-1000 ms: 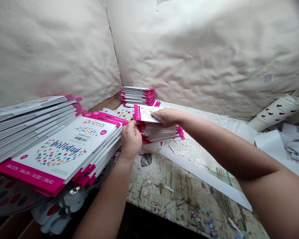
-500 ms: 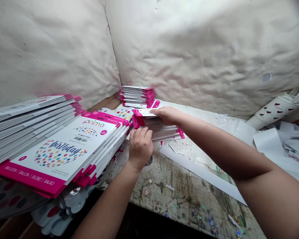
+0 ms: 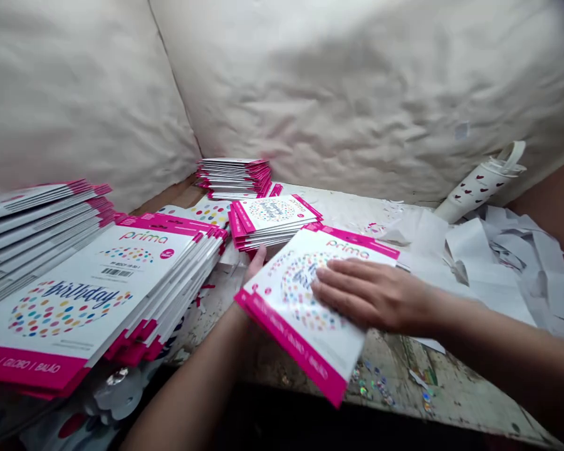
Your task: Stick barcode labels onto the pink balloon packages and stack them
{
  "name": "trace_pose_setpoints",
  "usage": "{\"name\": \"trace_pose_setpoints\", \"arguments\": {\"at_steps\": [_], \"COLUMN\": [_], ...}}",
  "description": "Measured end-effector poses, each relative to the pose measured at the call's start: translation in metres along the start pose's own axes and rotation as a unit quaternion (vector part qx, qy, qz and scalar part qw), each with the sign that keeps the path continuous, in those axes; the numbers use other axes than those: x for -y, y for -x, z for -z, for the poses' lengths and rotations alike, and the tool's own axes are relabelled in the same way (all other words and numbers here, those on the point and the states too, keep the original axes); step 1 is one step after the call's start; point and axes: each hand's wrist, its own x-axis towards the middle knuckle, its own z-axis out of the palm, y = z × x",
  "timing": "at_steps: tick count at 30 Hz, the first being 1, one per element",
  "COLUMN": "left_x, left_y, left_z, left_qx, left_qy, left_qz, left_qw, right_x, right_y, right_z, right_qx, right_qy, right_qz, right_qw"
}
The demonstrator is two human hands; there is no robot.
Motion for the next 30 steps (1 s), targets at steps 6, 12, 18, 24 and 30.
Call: {"name": "trace_pose_setpoints", "arguments": {"at_steps": [6,12,18,24,30], "left_x": [-0.01,-0.015,-0.015,-0.03,-0.029], "left_y": [0.016,0.044,0.062,0.073,0.079], "left_z": [-0.024,-0.083,-0.133,-0.151,-0.157], "left_qx": [0.211,0.127,0.085,0.056,0.068], "left_qy": [0.247,0.222,0.119,0.098,0.099], "left_qz": [0.195,0.109,-0.058,-0.149,-0.178], "left_qw": [0.925,0.961,0.987,0.982,0.977], "right_x": [0.034,0.047,0.064,0.072,0.083], "right_y": [0.081,0.15,0.165,0.169,0.164], "right_z": [0.012,-0.019,-0.062,-0.05,-0.049], "right_qx": [-0.094,-0.306,-0.439,-0.413,-0.437], "right_qy": [0.018,-0.294,-0.453,-0.471,-0.425], "right_qz": [-0.095,-0.363,-0.451,-0.373,-0.349], "right_qw": [0.991,0.83,0.632,0.684,0.712]}}
